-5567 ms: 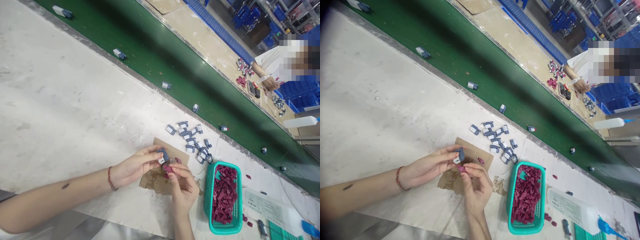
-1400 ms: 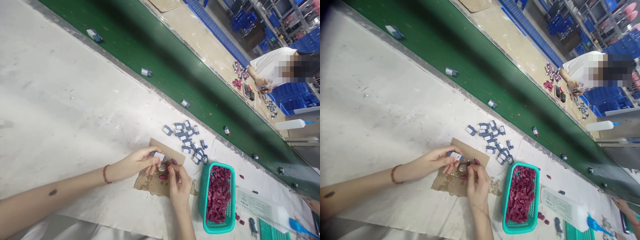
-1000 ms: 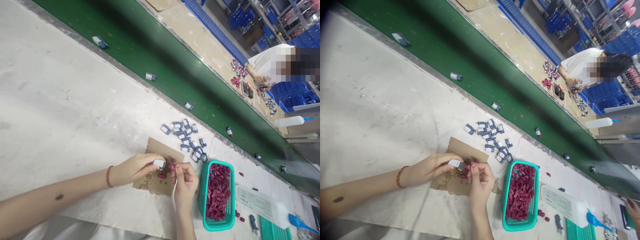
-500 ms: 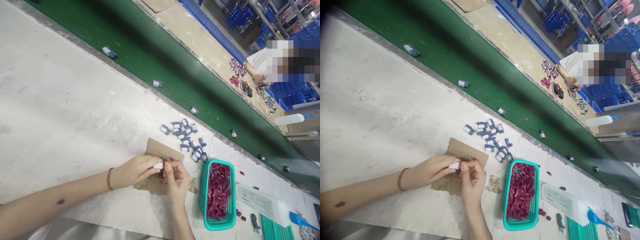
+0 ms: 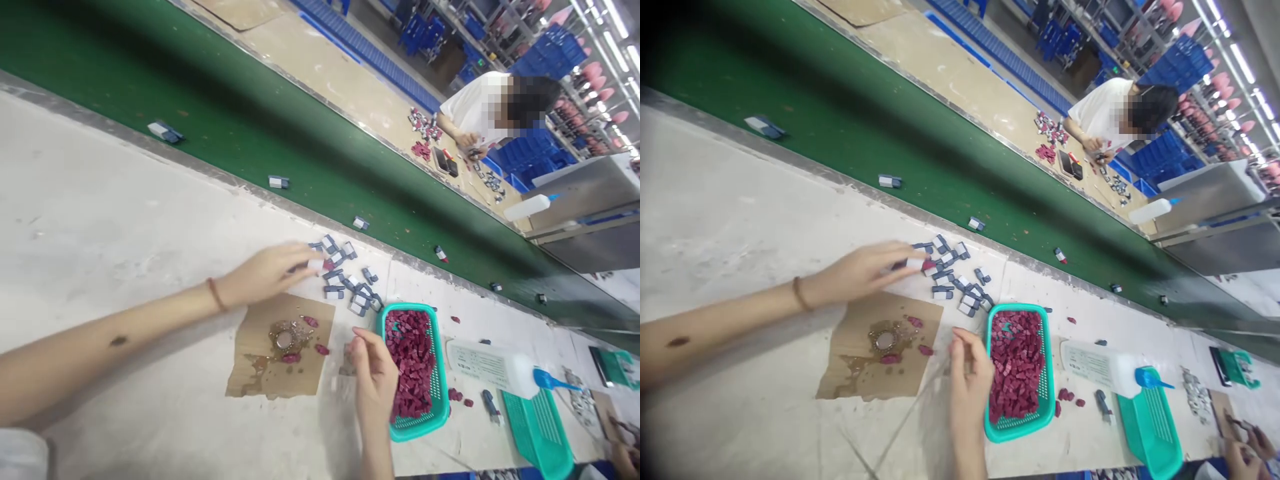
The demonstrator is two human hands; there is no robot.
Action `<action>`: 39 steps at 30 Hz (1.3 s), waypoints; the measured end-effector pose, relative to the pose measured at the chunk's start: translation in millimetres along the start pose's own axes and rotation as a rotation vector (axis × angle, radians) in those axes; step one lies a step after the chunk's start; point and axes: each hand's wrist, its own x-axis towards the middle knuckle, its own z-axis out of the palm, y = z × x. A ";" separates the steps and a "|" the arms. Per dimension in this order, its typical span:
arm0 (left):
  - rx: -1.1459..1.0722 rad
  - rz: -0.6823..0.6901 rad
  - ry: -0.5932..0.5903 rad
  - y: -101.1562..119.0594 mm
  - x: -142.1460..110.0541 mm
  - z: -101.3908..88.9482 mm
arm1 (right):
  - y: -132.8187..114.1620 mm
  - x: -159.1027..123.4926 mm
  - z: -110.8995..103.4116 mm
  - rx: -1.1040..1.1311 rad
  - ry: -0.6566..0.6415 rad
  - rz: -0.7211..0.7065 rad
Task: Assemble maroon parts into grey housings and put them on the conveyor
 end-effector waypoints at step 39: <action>-1.056 -0.682 0.052 30.2 -28.3 4.8 | -2.5 14.0 -12.9 0.488 -0.224 0.200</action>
